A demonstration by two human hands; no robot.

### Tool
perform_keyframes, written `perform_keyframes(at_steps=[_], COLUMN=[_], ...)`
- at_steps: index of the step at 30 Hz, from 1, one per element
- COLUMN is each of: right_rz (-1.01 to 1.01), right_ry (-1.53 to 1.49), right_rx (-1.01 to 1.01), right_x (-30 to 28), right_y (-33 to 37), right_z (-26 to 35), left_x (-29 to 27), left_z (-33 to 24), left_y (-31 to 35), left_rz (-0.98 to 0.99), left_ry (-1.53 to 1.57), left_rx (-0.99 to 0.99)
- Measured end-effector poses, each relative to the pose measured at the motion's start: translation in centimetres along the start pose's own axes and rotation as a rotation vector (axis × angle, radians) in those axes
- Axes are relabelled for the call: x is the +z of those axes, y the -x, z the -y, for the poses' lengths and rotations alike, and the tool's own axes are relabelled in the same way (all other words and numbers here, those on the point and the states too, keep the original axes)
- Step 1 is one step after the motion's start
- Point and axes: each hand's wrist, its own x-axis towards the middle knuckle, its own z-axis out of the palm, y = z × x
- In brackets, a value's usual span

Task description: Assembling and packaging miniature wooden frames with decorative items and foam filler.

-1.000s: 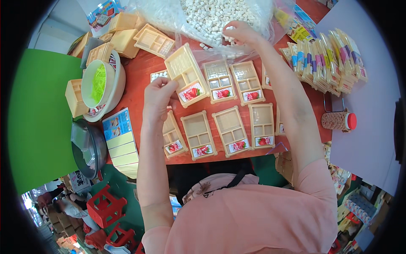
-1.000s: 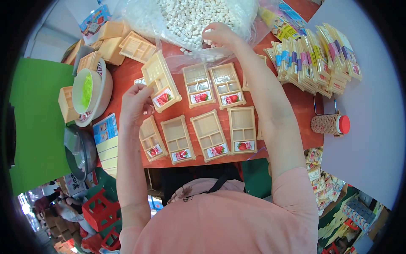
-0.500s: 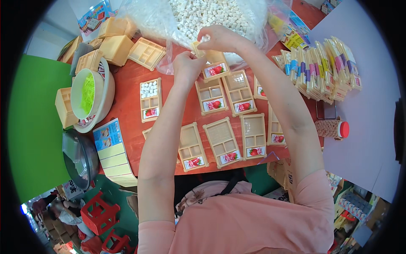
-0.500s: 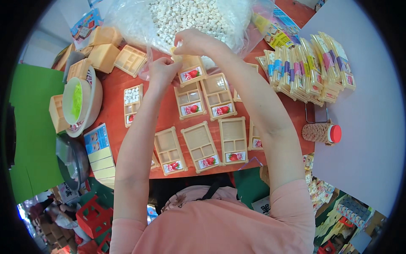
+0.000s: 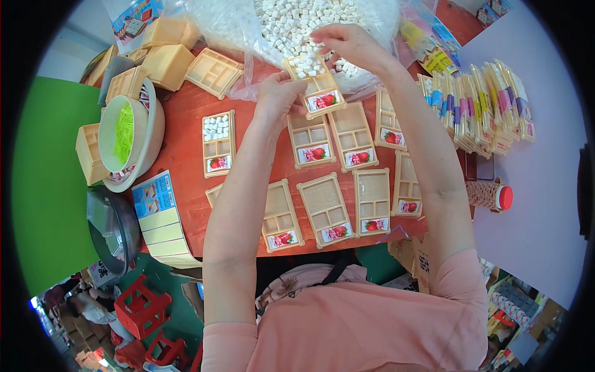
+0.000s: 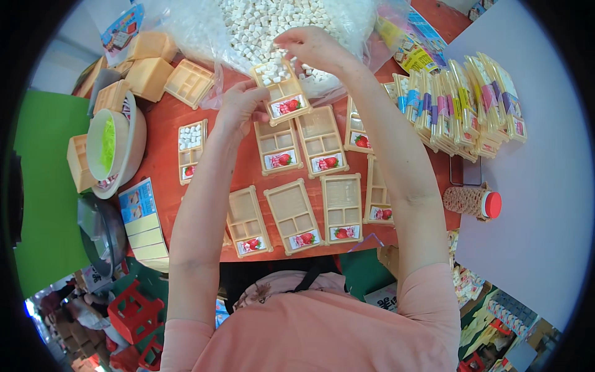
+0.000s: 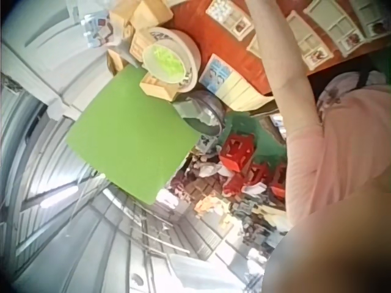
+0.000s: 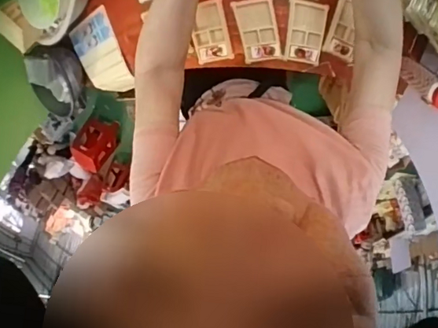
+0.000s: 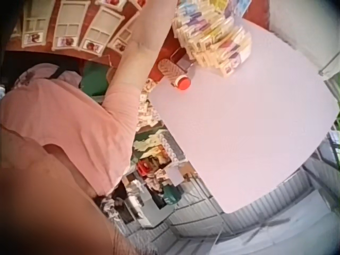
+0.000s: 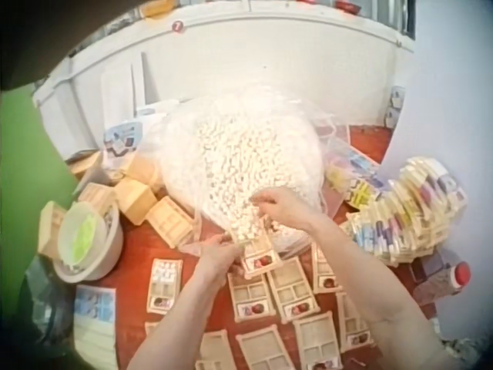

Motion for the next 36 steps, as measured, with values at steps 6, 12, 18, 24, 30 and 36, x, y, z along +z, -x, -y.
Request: perform_keyframes(at_steps=[6,12,18,24,30,36], right_rz=[-0.258,-0.175,-0.179,-0.139,-0.229,-0.057], right_ry=[0.724,0.719,0.808,0.776,0.268,0.291], right_rx=[-0.088,0.051,0.004,0.02,-0.048,-0.087], right_x=[0.8,0.5,1.6,0.2,0.4,2.5], right_y=[0.4,0.4,1.0,1.1,2.7,4.3], right_z=[-5.2,-4.9,-4.4,-5.3,-1.5,1.7], left_x=[0.8,0.7,-0.5,0.5,0.3,0.4], left_z=[0.2,0.3,0.9,0.9,0.9,1.1], left_y=[0.0,-0.1,-0.1,0.6,1.0,0.9], left_rz=[0.096,0.109,0.207,0.189,0.075,0.087], left_ry=[0.152,0.176,0.218,0.231,0.104,0.144], left_rx=[-0.079,-0.135,-0.156,-0.106,-0.02,-0.037])
